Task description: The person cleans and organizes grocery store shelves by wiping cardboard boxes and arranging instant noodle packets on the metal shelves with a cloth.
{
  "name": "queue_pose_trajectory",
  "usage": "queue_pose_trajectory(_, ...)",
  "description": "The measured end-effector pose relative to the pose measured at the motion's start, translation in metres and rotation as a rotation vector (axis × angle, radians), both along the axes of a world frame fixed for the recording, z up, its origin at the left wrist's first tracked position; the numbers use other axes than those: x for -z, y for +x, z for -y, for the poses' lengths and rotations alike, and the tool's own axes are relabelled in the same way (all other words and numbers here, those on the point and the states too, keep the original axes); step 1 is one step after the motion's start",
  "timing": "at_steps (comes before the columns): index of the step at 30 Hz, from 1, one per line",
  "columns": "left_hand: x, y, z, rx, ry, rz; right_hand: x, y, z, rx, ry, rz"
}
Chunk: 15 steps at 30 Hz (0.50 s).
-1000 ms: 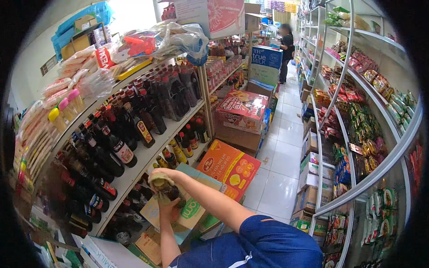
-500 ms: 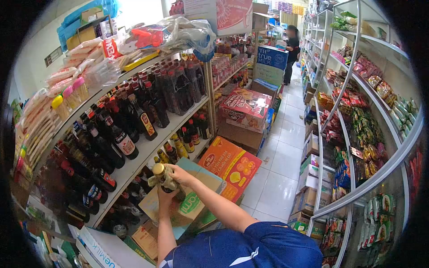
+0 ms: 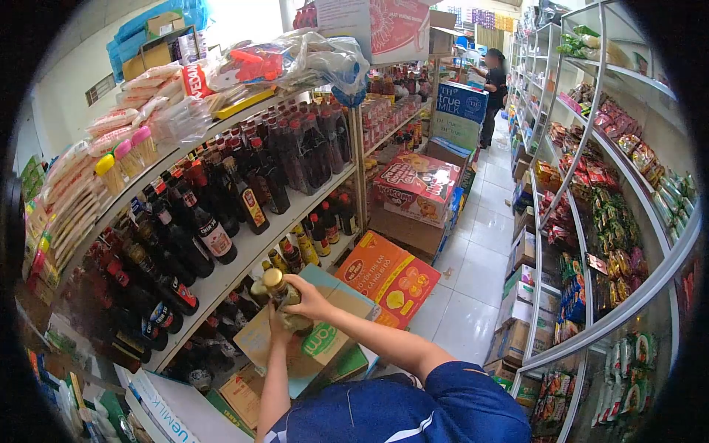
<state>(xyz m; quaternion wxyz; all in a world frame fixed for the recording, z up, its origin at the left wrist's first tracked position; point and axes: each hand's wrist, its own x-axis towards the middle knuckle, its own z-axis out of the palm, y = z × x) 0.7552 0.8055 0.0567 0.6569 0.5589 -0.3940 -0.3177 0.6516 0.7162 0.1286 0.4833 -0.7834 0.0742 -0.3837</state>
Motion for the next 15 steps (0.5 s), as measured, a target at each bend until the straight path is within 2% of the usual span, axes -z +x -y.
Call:
queue_pose_trajectory(2, -0.001, -0.013, 0.005, -0.118, -0.052, 0.017, -0.002, -0.004, -0.009, 0.067, -0.058, 0.016)
queue_pose_trajectory(3, -0.009, -0.034, 0.006, -0.182, -0.218, -0.169, -0.007, -0.003, -0.016, 0.102, 0.022, 0.015)
queue_pose_trajectory(4, -0.007, -0.044, 0.009, -0.185, -0.223, -0.166, -0.013, -0.003, -0.019, 0.138, 0.100, 0.015)
queue_pose_trajectory(6, 0.000, -0.053, 0.009, -0.397, -0.170, 0.170, -0.025, -0.002, -0.025, 0.138, 0.122, 0.048)
queue_pose_trajectory(10, -0.013, -0.048, 0.003, -0.351, -0.169, 0.063, -0.037, -0.004, -0.024, 0.119, 0.188, 0.087)
queue_pose_trajectory(12, -0.028, -0.043, -0.008, -0.244, 0.018, 0.328, -0.035, -0.002, -0.020, 0.153, 0.107, 0.103)
queue_pose_trajectory(13, -0.027, -0.036, -0.013, -0.247, 0.020, 0.327, -0.032, 0.000, -0.018, 0.191, 0.028, 0.120)
queue_pose_trajectory(15, -0.023, -0.021, -0.023, 0.050, 0.191, -0.308, -0.014, 0.005, -0.012, 0.203, -0.019, 0.083)
